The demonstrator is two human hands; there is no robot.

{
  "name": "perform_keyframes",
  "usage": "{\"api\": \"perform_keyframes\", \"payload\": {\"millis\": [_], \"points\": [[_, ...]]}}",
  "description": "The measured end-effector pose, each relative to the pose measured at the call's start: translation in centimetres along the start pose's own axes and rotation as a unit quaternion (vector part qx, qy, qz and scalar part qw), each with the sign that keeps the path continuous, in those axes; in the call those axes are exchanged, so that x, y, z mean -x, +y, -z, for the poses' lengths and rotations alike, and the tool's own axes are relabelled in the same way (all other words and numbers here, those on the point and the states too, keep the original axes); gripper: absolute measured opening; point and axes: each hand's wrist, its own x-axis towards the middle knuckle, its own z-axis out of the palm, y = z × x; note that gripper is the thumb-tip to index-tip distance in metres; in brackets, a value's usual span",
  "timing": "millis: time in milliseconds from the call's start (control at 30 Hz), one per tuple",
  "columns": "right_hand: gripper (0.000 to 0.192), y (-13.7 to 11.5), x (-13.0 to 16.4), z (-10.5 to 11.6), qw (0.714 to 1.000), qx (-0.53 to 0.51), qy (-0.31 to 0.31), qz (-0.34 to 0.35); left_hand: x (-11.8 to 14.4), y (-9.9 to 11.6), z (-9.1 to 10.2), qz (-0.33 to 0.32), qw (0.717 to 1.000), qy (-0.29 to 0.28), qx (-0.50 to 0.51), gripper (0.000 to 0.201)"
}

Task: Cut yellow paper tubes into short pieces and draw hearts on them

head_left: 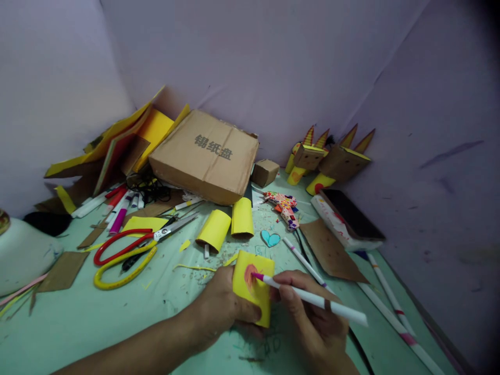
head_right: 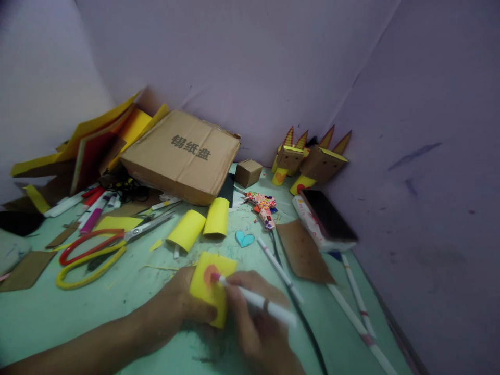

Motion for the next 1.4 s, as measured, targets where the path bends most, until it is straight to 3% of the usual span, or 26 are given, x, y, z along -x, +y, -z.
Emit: {"api": "perform_keyframes", "payload": {"millis": [100, 267, 400, 533, 733, 833, 1033, 1267, 1400], "points": [[0.017, 0.10, 0.03, 0.17, 0.999, -0.009, -0.038, 0.016, 0.13, 0.16, -0.03, -0.012, 1.000, -0.016, 0.008, 0.026], [0.019, 0.17, 0.21, 0.09, 1.000, -0.015, -0.013, 0.000, -0.02, 0.13, 0.10, -0.007, 1.000, -0.019, 0.006, 0.026], [0.016, 0.33, 0.15, 0.20, 0.998, -0.013, -0.064, 0.025, -0.12, -0.01, 0.12, -0.009, 1.000, -0.014, 0.005, 0.027], [0.021, 0.23, -0.04, 0.41, 0.999, -0.023, -0.040, 0.002, 0.03, 0.12, 0.02, 0.005, 1.000, -0.007, 0.006, 0.026], [0.013, 0.50, -0.15, 0.43, 0.995, -0.009, -0.067, 0.072, -0.02, 0.14, 0.14, 0.000, 1.000, -0.016, -0.009, 0.023], [0.015, 0.47, -0.10, 0.48, 0.995, -0.015, -0.084, 0.044, -0.09, 0.07, 0.22, -0.009, 1.000, -0.023, -0.014, 0.024], [0.018, 0.18, 0.06, 0.22, 0.999, -0.029, -0.022, 0.012, -0.14, 0.02, 0.15, 0.009, 1.000, -0.012, -0.006, 0.027], [0.025, -0.04, 0.11, 0.07, 0.998, -0.048, -0.035, -0.024, -0.14, -0.13, 0.28, -0.012, 1.000, -0.027, -0.002, 0.027], [0.024, -0.08, 0.09, 0.20, 0.999, -0.030, 0.001, -0.022, -0.22, -0.12, 0.29, 0.005, 1.000, -0.009, -0.001, 0.028]]}}
